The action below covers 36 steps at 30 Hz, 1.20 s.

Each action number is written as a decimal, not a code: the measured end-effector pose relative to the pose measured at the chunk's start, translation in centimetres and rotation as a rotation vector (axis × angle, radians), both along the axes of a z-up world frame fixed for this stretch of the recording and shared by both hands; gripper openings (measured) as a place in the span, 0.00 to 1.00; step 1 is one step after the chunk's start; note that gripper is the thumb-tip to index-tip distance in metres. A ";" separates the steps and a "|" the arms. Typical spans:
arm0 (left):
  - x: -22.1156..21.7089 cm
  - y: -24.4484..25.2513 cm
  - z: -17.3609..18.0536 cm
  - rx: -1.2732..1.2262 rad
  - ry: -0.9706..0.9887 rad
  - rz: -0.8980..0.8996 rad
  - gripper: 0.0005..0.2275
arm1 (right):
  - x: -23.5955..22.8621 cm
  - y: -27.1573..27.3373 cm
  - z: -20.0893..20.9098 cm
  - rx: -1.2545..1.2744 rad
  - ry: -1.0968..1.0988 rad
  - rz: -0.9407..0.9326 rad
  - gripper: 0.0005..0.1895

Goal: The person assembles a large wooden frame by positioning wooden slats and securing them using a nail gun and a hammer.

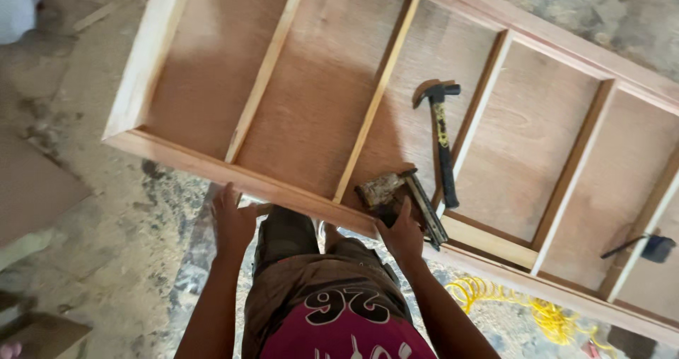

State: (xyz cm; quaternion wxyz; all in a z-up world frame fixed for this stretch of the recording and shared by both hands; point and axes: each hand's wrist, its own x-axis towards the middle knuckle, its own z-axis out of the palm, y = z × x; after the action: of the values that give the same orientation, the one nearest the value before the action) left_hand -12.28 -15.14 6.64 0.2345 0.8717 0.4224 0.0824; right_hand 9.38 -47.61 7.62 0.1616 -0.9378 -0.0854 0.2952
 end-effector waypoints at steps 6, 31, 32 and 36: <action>-2.1 -0.2 0.2 -0.028 0.002 -0.013 0.31 | 0.1 0.8 -0.9 0.002 0.012 0.035 0.57; 1.3 21.3 -4.5 -0.127 -0.207 -0.432 0.20 | -17.2 17.0 10.9 0.401 0.510 -0.560 0.08; 2.5 22.0 -4.6 -0.221 -0.214 -0.463 0.20 | -17.8 17.7 10.9 0.358 0.503 -0.518 0.09; 9.1 23.0 -4.9 -0.421 -0.186 -0.500 0.27 | -16.1 20.7 9.5 0.397 0.575 -0.340 0.12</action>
State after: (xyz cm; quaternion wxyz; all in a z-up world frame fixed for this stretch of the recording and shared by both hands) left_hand -3.21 7.91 1.77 0.4600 0.8694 0.1800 0.0125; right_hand -6.76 -26.86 17.13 0.4041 -0.7679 0.0646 0.4929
